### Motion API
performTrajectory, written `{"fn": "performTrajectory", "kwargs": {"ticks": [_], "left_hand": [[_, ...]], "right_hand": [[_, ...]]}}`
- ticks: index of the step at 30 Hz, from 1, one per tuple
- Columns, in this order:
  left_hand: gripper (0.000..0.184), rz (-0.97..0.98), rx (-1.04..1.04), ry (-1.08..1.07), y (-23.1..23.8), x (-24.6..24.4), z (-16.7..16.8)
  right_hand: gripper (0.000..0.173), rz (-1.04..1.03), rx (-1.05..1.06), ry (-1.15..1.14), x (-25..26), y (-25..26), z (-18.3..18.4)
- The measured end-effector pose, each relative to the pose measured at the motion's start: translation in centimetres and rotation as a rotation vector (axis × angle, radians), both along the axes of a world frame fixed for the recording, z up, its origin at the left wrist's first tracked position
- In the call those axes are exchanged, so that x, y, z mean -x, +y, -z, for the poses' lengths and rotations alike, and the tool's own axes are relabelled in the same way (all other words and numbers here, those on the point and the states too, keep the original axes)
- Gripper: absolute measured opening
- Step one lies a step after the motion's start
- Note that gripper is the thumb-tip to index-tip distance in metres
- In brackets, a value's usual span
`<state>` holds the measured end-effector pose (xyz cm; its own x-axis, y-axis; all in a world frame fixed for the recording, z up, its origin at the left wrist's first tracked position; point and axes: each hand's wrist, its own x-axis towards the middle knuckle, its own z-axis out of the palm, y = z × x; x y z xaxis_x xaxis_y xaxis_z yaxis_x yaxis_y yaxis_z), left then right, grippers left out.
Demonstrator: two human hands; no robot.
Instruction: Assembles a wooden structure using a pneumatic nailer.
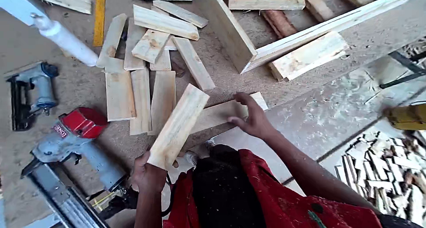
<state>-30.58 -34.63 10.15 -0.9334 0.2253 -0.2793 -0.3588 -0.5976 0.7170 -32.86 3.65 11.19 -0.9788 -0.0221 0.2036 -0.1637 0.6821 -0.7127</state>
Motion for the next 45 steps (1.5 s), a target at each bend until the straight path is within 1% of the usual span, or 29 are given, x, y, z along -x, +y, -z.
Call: {"fn": "performTrajectory", "kwargs": {"ticks": [1,3,5,7,8,10,12,14,15,16,17,19,20,22,23,24,26,28,32,36,42,43,45], "left_hand": [[0.06,0.018,-0.008,-0.004,0.4,-0.2,0.5],[0.056,0.05,0.019,0.007,1.1,-0.2,0.9],[0.052,0.107,0.162,0.104,1.6,0.1,0.8],[0.055,0.2,0.373,0.326,2.7,1.0,-0.1],[0.055,0.266,0.499,0.49,3.5,1.8,-0.9],[0.049,0.373,0.752,0.828,5.4,4.2,-2.2],[0.045,0.436,1.024,1.032,7.3,6.9,-2.6],[0.047,0.508,1.298,1.121,8.9,8.9,-2.3],[0.051,0.535,1.396,1.137,9.3,9.4,-1.8],[0.057,0.529,1.464,1.126,9.5,9.4,-1.3],[0.063,0.478,1.5,1.075,9.4,8.8,-1.0],[0.07,0.255,1.496,0.872,9.2,6.2,-0.9],[0.072,0.135,1.484,0.731,9.3,4.6,-0.9],[0.076,-0.036,1.462,0.466,10.2,1.9,-0.6],[0.077,-0.088,1.454,0.386,10.9,1.1,-0.2],[0.077,-0.12,1.454,0.335,11.6,0.8,0.4],[0.074,-0.182,1.454,0.305,12.7,1.2,1.5],[0.069,-0.253,1.422,0.316,13.2,2.3,2.2],[0.062,-0.391,1.306,0.378,13.5,2.3,3.7],[0.058,-0.491,1.248,0.4,13.6,1.6,4.6],[0.048,-0.508,1.287,0.389,13.6,1.5,4.6],[0.05,-0.492,1.283,0.381,13.5,1.5,4.4],[0.061,-0.438,1.227,0.35,13.1,1.5,3.5]], "right_hand": [[0.089,0.042,0.105,-0.026,-0.2,0.7,-0.4],[0.079,0.08,0.344,-0.085,0.0,1.1,-1.6],[0.072,0.08,0.549,-0.191,1.0,1.0,-2.6],[0.074,0.032,0.663,-0.262,2.0,1.1,-3.1],[0.076,-0.015,0.667,-0.249,2.4,1.3,-3.1],[0.076,-0.119,0.549,-0.134,2.7,2.4,-3.0],[0.075,-0.168,0.417,-0.036,2.8,4.3,-2.2],[0.076,-0.18,0.223,-0.016,2.5,6.8,-0.6],[0.079,-0.18,0.088,-0.024,2.2,7.9,0.3],[0.084,-0.199,-0.03,-0.031,1.9,8.8,1.2],[0.089,-0.226,-0.119,-0.024,1.7,9.5,1.9],[0.1,-0.284,-0.196,-0.012,2.0,10.1,2.4],[0.106,-0.302,-0.204,-0.014,2.3,10.0,2.4],[0.114,-0.352,-0.219,-0.009,3.5,9.4,2.6],[0.114,-0.388,-0.231,0.008,4.1,9.0,2.9],[0.11,-0.425,-0.24,0.036,4.6,8.5,3.3],[0.099,-0.47,-0.258,0.107,5.5,8.2,4.2],[0.094,-0.475,-0.256,0.127,6.5,8.4,4.3],[0.098,-0.474,-0.277,0.055,7.8,8.9,3.8],[0.1,-0.487,-0.283,0.046,7.5,8.9,3.9],[0.096,-0.503,-0.293,0.071,7.3,9.3,4.5],[0.097,-0.497,-0.303,0.076,7.3,9.4,4.6],[0.098,-0.489,-0.322,0.073,7.2,9.4,4.7]]}}
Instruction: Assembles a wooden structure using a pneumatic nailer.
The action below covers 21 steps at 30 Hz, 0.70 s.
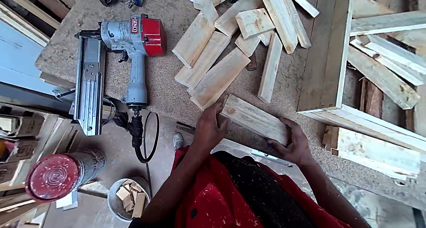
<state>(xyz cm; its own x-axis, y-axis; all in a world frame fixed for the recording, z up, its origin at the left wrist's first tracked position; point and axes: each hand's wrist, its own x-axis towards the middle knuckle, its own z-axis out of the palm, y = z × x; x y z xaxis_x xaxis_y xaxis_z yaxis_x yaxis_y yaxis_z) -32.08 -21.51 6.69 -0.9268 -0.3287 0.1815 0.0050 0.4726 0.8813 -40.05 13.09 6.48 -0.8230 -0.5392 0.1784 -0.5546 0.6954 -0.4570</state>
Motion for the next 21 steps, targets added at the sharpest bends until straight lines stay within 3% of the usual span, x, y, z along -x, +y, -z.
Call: {"fn": "performTrajectory", "kwargs": {"ticks": [2,5,10,21], "left_hand": [[0.07,0.017,-0.083,-0.028,-0.4,0.1,-0.7],[0.067,0.013,-0.145,-0.061,-0.7,0.7,-1.1],[0.055,-0.003,-0.12,-0.084,-0.7,1.2,-0.9],[0.065,0.107,-0.01,-0.265,-1.6,1.3,-2.3]], "right_hand": [[0.098,0.012,-0.012,-0.001,-0.1,-0.1,-0.1],[0.098,0.012,-0.021,0.007,-0.2,-0.3,-0.2],[0.099,0.027,-0.033,0.002,-0.3,-0.1,-0.1],[0.1,0.027,-0.043,0.035,-0.3,0.1,0.4]]}}
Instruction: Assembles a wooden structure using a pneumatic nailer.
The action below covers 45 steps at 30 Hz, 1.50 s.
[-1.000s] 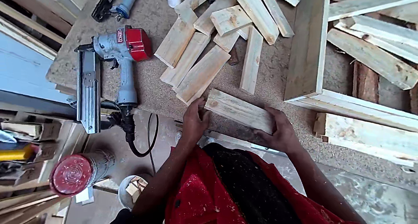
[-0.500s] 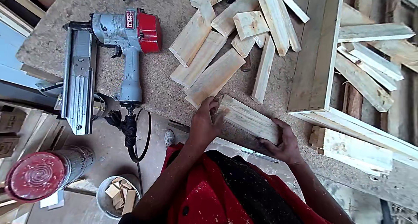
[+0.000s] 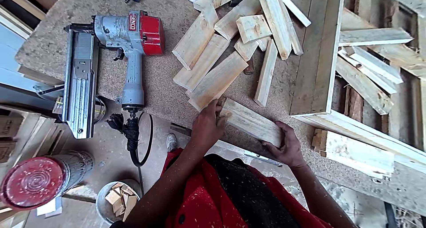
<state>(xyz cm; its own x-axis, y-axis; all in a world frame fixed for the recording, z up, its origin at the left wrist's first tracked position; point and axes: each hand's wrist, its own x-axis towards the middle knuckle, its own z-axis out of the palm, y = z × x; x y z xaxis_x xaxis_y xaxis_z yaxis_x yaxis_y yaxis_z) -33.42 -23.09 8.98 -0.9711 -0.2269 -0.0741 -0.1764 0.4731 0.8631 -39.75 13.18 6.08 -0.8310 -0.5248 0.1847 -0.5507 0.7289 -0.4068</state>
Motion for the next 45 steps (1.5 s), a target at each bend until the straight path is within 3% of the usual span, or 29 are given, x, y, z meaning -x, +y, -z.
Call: {"fn": "performTrajectory", "kwargs": {"ticks": [3,6,11,17,27,45], "left_hand": [[0.064,0.034,0.02,0.01,-0.2,-0.2,0.2],[0.05,0.01,0.083,0.093,-0.4,-0.4,1.1],[0.046,0.018,0.116,0.19,0.1,-0.9,1.8],[0.046,0.016,0.182,0.223,0.1,-1.0,1.7],[0.041,-0.028,0.155,0.258,0.2,-0.8,1.9],[0.032,-0.041,0.12,0.296,0.1,-0.7,2.2]], "right_hand": [[0.098,-0.012,0.0,0.023,0.0,-0.1,0.0],[0.097,-0.014,0.005,-0.013,0.0,-1.2,-1.1],[0.113,-0.037,-0.059,-0.019,0.1,-3.2,-3.8],[0.089,-0.09,0.01,0.004,0.4,-4.2,-2.1],[0.089,-0.085,0.119,0.033,0.9,-4.2,-1.6],[0.085,-0.073,0.122,0.018,1.0,-4.5,-1.8]]}}
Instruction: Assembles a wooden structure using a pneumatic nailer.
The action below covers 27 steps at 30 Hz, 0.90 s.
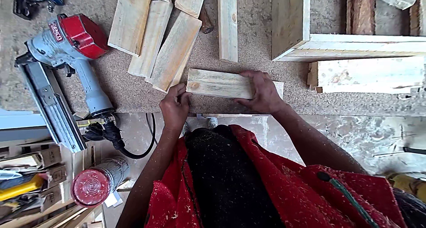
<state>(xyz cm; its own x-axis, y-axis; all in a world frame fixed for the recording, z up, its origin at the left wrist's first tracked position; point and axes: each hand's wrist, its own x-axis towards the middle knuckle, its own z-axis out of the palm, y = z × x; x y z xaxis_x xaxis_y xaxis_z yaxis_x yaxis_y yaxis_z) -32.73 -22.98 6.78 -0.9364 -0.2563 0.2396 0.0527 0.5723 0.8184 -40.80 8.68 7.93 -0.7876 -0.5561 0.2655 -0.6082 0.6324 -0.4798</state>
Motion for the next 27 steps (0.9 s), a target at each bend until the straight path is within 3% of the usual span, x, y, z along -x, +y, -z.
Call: {"fn": "performTrajectory", "kwargs": {"ticks": [9,15,18,20,23,27], "left_hand": [[0.041,0.112,0.031,-0.032,-1.0,0.1,0.0],[0.036,0.101,0.052,-0.101,-1.1,0.7,-0.7],[0.034,0.163,0.118,-0.154,-2.2,0.5,-2.4],[0.03,0.123,0.209,-0.081,-5.3,-0.6,-4.9],[0.052,-0.149,0.429,-0.136,-13.5,-3.1,-8.2],[0.089,-0.356,0.433,-0.476,-20.1,-2.8,-6.8]], "right_hand": [[0.089,-0.005,-0.022,-0.023,0.0,0.1,-0.2],[0.09,0.016,-0.074,-0.077,-0.1,-0.2,-0.8],[0.089,0.026,-0.065,-0.087,-0.3,-0.1,-0.6],[0.09,0.032,-0.06,-0.092,-0.2,-0.1,-0.6],[0.089,0.031,-0.034,-0.078,-0.1,0.1,-0.2],[0.089,0.034,-0.036,-0.063,-0.2,0.1,0.0]]}}
